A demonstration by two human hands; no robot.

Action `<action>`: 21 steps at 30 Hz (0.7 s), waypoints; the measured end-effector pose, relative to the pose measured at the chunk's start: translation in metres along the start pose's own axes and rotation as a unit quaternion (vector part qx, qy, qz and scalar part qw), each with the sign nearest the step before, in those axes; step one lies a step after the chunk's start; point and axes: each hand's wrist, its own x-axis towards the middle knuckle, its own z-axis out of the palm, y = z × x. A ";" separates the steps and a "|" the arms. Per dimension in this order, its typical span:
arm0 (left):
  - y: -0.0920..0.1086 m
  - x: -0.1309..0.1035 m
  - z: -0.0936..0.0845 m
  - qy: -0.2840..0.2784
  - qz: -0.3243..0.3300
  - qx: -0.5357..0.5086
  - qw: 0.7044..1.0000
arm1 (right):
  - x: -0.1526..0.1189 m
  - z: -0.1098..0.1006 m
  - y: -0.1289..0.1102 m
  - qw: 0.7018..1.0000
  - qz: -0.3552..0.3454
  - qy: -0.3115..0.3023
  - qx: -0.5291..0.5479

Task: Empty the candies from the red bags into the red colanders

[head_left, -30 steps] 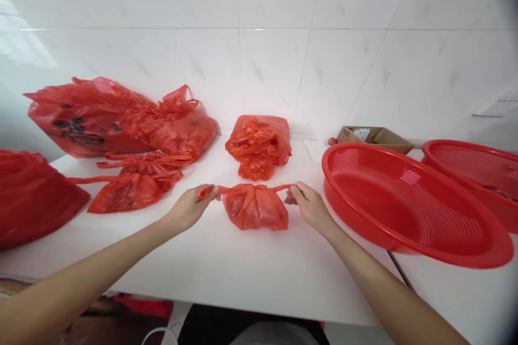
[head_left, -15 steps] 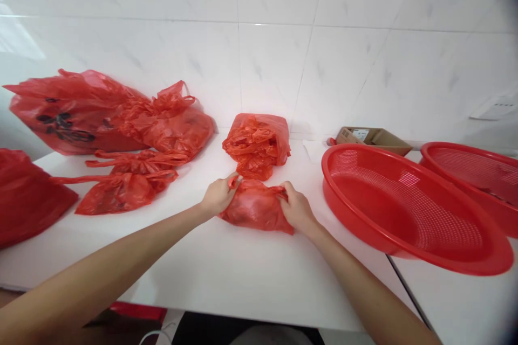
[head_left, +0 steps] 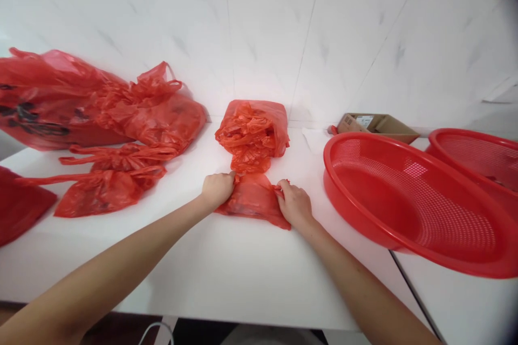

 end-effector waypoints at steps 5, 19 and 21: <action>-0.002 -0.004 0.003 0.024 0.023 0.021 0.999 | 0.000 0.000 0.001 1.000 0.000 -0.009 -0.026; -0.033 -0.009 0.001 0.020 -0.044 0.029 0.998 | -0.019 0.000 -0.012 0.998 -0.061 -0.015 -0.023; -0.048 -0.011 -0.001 0.009 -0.080 0.028 0.996 | -0.024 0.001 -0.017 0.994 -0.107 -0.032 -0.019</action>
